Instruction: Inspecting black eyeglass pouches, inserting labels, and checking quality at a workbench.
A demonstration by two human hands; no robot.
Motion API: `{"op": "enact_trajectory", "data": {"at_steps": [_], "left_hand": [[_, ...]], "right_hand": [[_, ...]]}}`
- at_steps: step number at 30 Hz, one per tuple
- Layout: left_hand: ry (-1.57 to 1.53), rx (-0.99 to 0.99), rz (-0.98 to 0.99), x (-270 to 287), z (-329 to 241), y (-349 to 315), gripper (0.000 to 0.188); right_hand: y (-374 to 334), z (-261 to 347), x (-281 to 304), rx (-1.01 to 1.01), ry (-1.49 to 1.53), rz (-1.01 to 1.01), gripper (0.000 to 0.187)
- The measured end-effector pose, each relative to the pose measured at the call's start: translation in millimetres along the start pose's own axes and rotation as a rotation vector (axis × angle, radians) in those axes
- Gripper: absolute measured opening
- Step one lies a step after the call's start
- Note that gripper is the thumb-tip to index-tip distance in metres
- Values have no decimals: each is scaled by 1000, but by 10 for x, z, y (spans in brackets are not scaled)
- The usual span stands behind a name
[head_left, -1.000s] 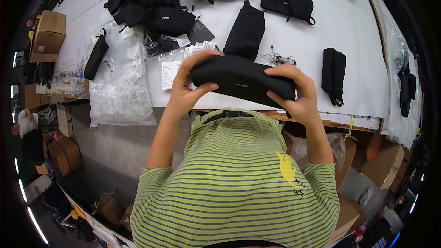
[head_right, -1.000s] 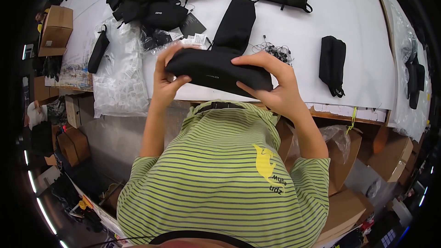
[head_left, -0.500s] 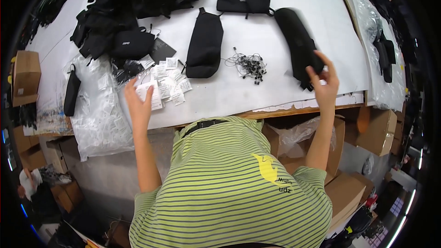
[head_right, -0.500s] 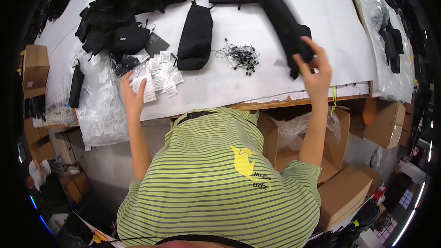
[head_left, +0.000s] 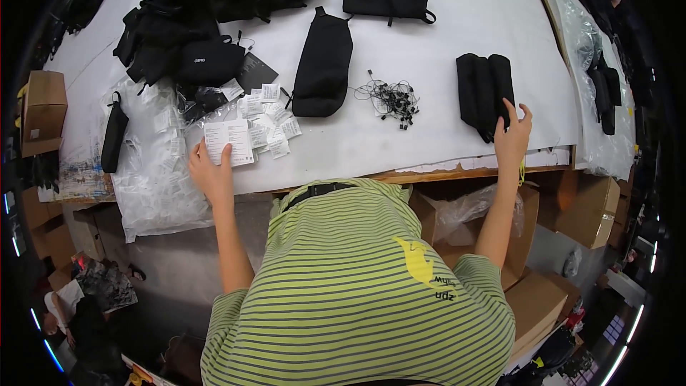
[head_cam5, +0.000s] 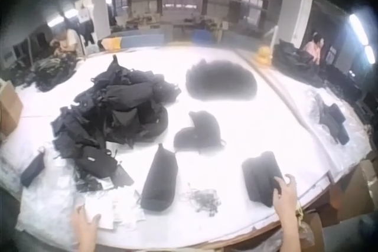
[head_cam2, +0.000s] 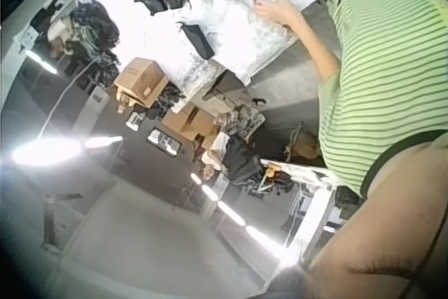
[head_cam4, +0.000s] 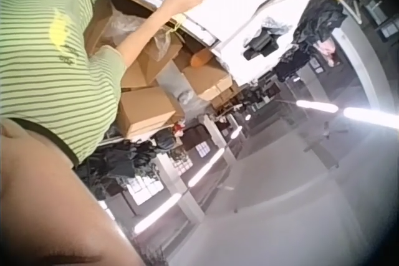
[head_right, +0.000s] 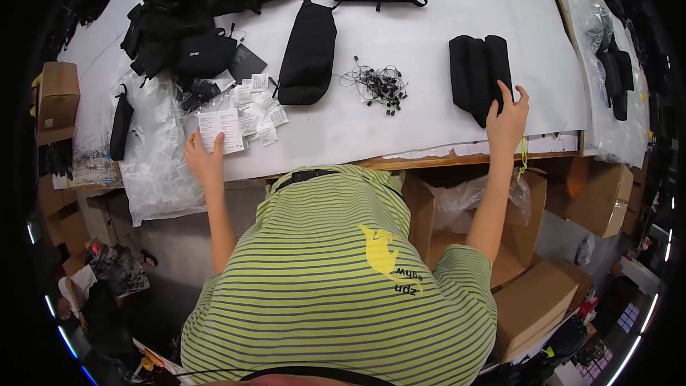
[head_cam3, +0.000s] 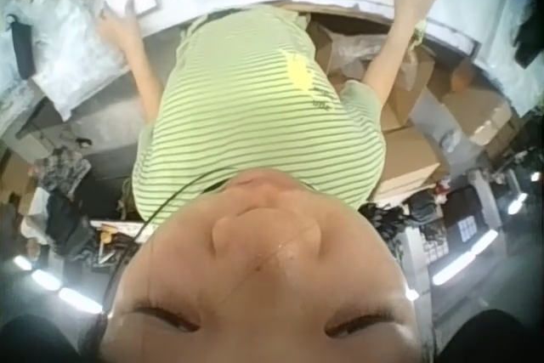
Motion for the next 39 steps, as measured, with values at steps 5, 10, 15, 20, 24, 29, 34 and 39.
{"op": "enact_trajectory", "data": {"at_steps": [5, 10, 15, 20, 24, 29, 34, 39], "left_hand": [[-220, 72, 117, 261, -96, 99, 34], [-616, 177, 133, 436, -160, 128, 25], [-853, 168, 176, 628, -300, 80, 23], [-1104, 248, 182, 530, -355, -94, 46], [-1231, 218, 350, 799, -807, -104, 53], [-1179, -56, 390, 1053, -1223, -37, 54], [-1245, -45, 375, 1116, -1370, -84, 26], [-1279, -76, 350, 1180, -1441, -113, 17]], "right_hand": [[117, 707, -495, 128, 414, 9, 12], [33, 1685, -1103, 191, 519, 323, 10], [100, 1795, -1401, 298, 262, 381, 10], [216, 1889, -830, 246, 537, 244, 11], [286, 2034, -236, 246, 741, -37, 6], [334, 1985, -157, 269, 820, -152, 6], [29, 2226, -8, -49, 1523, 264, 6], [-331, 2554, -206, 42, 1256, 476, 7]]}}
Point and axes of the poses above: each hand's wrist, its own y-axis towards the middle knuckle, its own x-axis out of the back of the hand, z = x × y, the point moved 1 cm from there along y, towards the middle knuckle, and after that the axes turned 14 degrees about y, right-handed, at the moved point
